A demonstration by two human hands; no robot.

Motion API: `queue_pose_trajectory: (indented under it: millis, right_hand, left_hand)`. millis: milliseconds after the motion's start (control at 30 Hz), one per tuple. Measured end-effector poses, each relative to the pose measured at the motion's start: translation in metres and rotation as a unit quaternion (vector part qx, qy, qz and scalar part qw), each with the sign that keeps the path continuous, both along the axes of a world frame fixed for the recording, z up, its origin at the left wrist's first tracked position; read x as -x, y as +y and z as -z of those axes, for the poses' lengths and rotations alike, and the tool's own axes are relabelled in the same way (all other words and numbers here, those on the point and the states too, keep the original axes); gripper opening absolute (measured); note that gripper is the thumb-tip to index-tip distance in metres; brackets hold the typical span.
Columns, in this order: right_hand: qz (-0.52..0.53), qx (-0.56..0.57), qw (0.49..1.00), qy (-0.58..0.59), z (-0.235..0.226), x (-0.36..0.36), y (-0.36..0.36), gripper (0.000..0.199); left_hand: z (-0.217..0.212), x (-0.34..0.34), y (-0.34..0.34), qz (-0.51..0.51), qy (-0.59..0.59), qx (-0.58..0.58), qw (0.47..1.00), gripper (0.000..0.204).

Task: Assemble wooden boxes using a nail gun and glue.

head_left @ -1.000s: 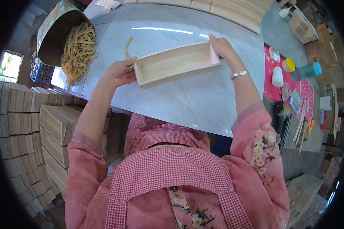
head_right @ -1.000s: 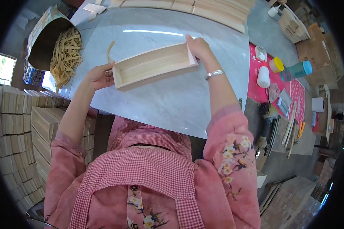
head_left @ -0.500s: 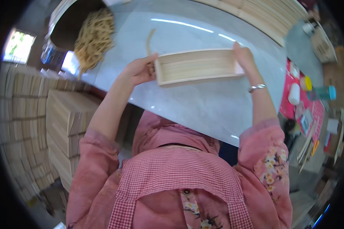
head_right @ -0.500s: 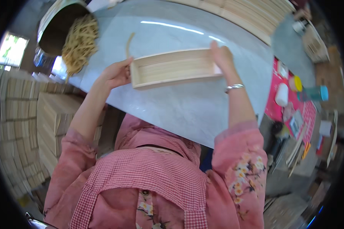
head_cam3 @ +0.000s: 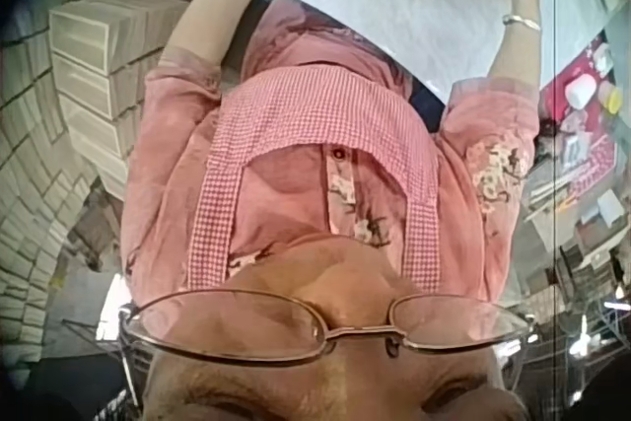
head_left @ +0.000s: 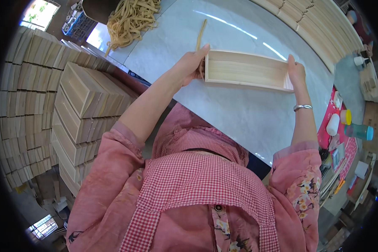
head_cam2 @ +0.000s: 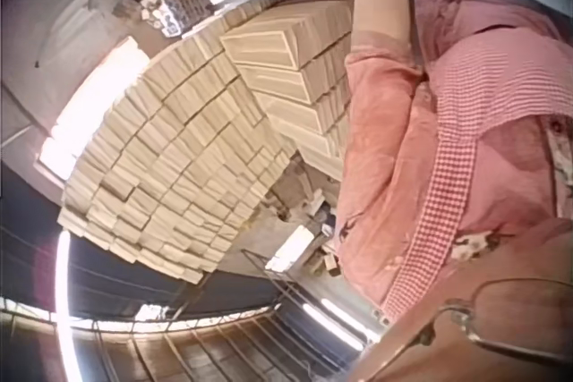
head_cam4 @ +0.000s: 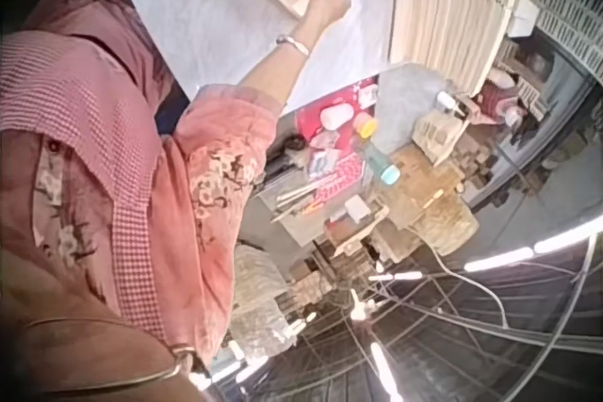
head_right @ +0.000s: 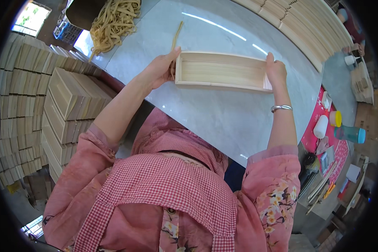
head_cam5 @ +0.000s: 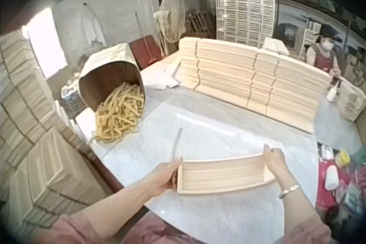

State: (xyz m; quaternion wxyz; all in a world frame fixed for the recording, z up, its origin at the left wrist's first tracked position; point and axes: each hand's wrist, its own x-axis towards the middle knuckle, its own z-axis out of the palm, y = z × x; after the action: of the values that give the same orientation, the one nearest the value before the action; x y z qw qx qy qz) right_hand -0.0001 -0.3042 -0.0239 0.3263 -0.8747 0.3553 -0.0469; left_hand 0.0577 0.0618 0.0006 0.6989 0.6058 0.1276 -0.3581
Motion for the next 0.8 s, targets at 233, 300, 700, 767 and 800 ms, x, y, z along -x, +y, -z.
queue_pose_trajectory:
  millis: [233, 300, 700, 767, 800]
  right_hand:
    - [-0.023, 0.039, 0.998, 0.044, 0.005, -0.006, -0.009, 0.071]
    - [-0.016, 0.039, 0.998, 0.04, 0.006, -0.007, -0.01, 0.071]
    - [-0.013, 0.023, 0.999, 0.033, 0.005, -0.005, -0.008, 0.071]
    - [-0.019, 0.021, 0.999, 0.026, 0.003, -0.004, -0.006, 0.072]
    - [-0.021, 0.021, 0.999, 0.022, 0.002, -0.004, -0.006, 0.072]
  left_hand:
    - [0.002, 0.028, 0.021, 0.009, -0.01, 0.06, 0.998, 0.026]
    - [0.013, 0.024, 0.028, 0.037, 0.012, 0.092, 0.995, 0.025]
    - [-0.001, 0.047, 0.017, -0.019, 0.005, 0.036, 0.999, 0.024]
    - [0.001, 0.046, 0.019, -0.017, 0.002, 0.047, 0.999, 0.025]
    - [0.002, 0.046, 0.019, -0.014, 0.001, 0.052, 0.999, 0.025]
